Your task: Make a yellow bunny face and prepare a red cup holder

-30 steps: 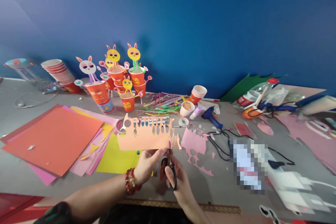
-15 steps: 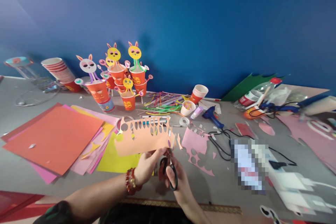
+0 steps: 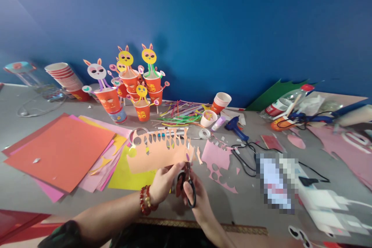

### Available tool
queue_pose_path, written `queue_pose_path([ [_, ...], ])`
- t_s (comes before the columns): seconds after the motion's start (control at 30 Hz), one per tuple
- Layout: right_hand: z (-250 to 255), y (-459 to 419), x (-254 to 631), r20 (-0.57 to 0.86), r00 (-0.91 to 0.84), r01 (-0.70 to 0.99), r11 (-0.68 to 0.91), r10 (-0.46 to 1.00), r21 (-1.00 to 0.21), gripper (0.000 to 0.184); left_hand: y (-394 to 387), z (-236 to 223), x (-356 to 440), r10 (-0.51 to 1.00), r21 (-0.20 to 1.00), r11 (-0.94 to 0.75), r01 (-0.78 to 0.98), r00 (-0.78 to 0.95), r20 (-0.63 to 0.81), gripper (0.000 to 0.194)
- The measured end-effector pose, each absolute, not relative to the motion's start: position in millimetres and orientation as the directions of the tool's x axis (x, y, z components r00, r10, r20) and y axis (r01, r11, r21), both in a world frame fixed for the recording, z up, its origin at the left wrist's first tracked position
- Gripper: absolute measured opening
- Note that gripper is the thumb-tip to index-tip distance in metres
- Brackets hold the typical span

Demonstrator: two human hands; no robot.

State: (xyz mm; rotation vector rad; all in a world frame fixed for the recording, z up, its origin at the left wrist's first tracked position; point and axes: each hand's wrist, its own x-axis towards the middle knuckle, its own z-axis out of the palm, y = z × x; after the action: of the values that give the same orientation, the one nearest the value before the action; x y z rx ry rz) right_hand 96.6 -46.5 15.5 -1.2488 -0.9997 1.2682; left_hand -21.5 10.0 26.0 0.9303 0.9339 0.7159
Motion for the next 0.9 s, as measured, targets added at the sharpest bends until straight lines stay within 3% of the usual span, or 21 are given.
queue_pose_path([
  [0.9, 13.4, -44.9, 90.6, -0.1, 0.118, -0.11, -0.087, 0.988, -0.99, 0.05, 9.6, 25.0, -17.6, 0.827, 0.859, 0.485, -0.164, 0.405, -0.39, 0.059],
])
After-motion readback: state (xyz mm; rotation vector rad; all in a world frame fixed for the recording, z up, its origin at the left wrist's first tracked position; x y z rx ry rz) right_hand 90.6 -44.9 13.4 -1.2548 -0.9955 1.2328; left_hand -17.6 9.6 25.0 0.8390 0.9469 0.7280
